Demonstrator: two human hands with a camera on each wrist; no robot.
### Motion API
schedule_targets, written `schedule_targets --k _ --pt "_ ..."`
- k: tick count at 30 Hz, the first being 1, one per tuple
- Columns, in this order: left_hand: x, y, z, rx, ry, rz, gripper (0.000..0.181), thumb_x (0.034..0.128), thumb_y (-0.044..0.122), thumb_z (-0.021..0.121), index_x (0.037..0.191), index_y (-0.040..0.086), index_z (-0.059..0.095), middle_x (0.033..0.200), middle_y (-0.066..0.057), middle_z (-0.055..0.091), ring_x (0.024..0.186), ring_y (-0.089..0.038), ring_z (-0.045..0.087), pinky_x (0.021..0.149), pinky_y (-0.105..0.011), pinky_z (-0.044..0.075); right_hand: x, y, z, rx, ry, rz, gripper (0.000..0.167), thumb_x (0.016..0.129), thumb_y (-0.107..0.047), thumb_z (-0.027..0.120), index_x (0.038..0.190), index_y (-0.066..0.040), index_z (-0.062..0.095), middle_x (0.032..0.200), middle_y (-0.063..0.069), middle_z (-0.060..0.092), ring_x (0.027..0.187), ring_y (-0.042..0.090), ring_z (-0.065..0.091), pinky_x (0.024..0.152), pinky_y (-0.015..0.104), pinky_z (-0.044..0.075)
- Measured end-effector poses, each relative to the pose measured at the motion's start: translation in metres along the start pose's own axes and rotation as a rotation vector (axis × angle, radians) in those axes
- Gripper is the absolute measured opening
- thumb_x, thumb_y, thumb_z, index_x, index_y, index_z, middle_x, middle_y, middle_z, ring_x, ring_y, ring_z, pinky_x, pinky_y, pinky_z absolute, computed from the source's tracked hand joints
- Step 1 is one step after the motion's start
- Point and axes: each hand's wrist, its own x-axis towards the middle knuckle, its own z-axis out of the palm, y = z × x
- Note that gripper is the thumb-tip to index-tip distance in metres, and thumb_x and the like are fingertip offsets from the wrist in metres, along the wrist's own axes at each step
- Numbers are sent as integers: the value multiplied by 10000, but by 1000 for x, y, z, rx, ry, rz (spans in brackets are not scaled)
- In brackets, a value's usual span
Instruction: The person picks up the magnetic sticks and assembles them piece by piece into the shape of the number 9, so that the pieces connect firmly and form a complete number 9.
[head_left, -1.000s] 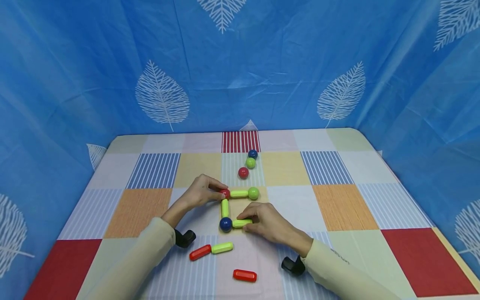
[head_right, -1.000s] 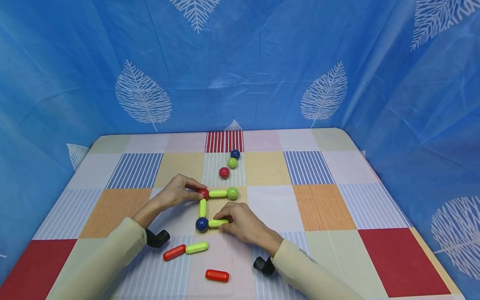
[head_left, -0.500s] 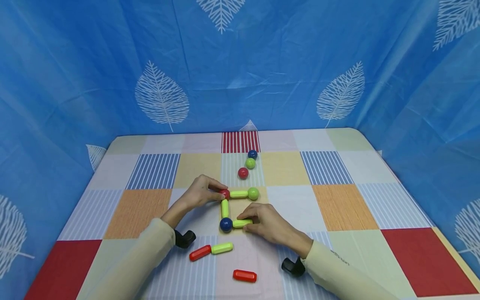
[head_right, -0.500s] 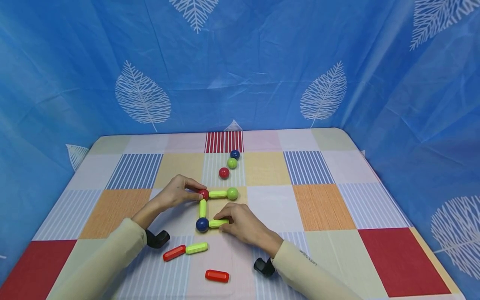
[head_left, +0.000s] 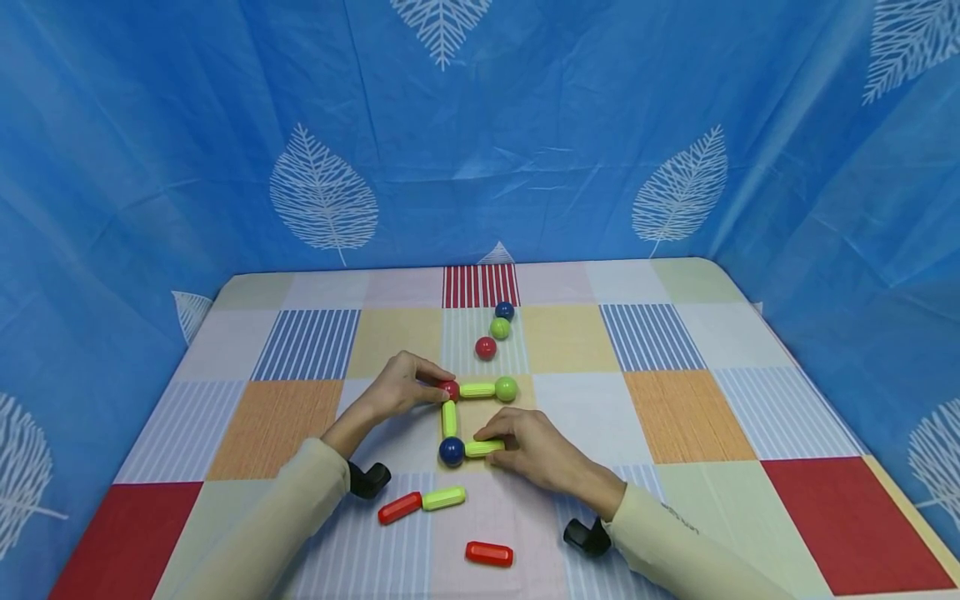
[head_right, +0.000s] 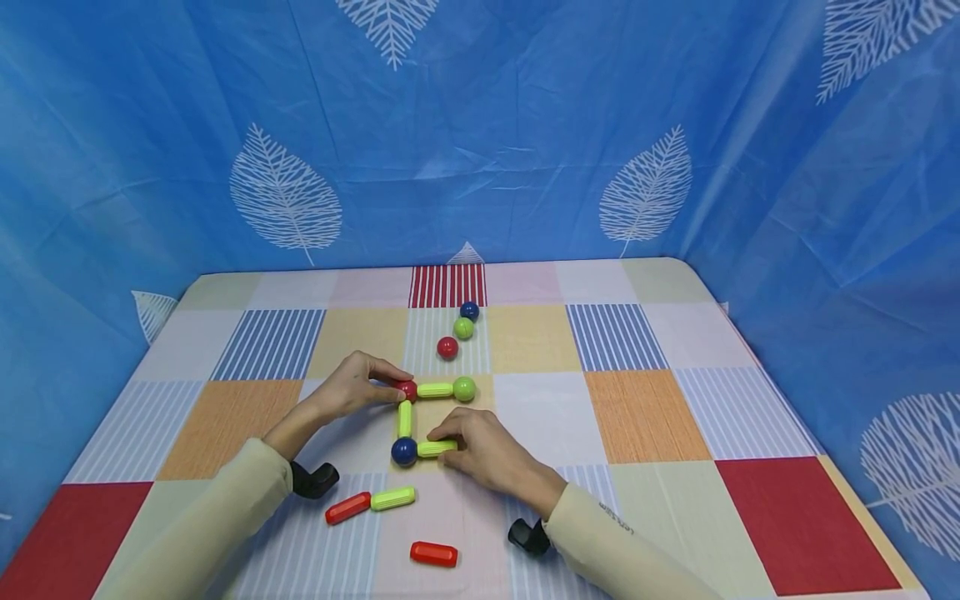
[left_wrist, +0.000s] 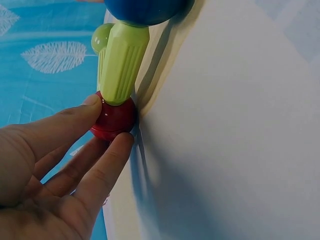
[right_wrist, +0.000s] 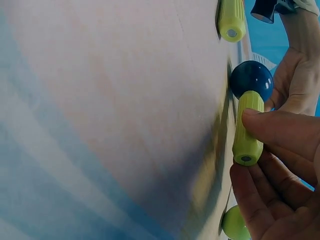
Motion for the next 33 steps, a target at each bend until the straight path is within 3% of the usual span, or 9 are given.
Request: schedule_targets --k 8,14,21,28,33 --pt "-1 -1 0 3 2 16 223 831 20 766 1054 31 764 1027 -83 730 978 -221 641 828 -371 523 -7 -4 -3 8 49 13 325 845 -60 747 1166 -63 699 1106 10 689 980 171 632 863 354 517" --pt "-1 -1 1 4 2 8 220 832 16 764 1051 40 767 1022 -73 733 985 -221 640 856 -383 517 -24 -6 0 42 40 39 326 856 -72 727 1180 -61 689 1111 -8 661 958 159 613 841 341 514" --pt "-2 0 0 12 9 15 225 832 20 765 1057 33 763 1028 -79 732 987 -228 640 855 -384 522 -41 -13 4 28 107 29 364 855 -76 737 1213 -88 674 1150 -23 636 983 160 610 854 342 514" --pt "-2 0 0 7 15 12 229 828 17 766 1056 26 761 1030 -87 730 980 -226 636 857 -386 520 -52 -16 16 79 2 -9 307 919 -212 704 1205 -103 681 1108 -49 643 919 98 589 811 273 505" --pt "-2 0 1 -4 16 17 226 830 16 764 1056 17 759 1028 -94 729 979 -229 634 850 -387 519 -58 -18 25 64 -101 -57 393 945 -391 652 1232 -124 668 1122 -99 627 958 25 566 837 237 493"
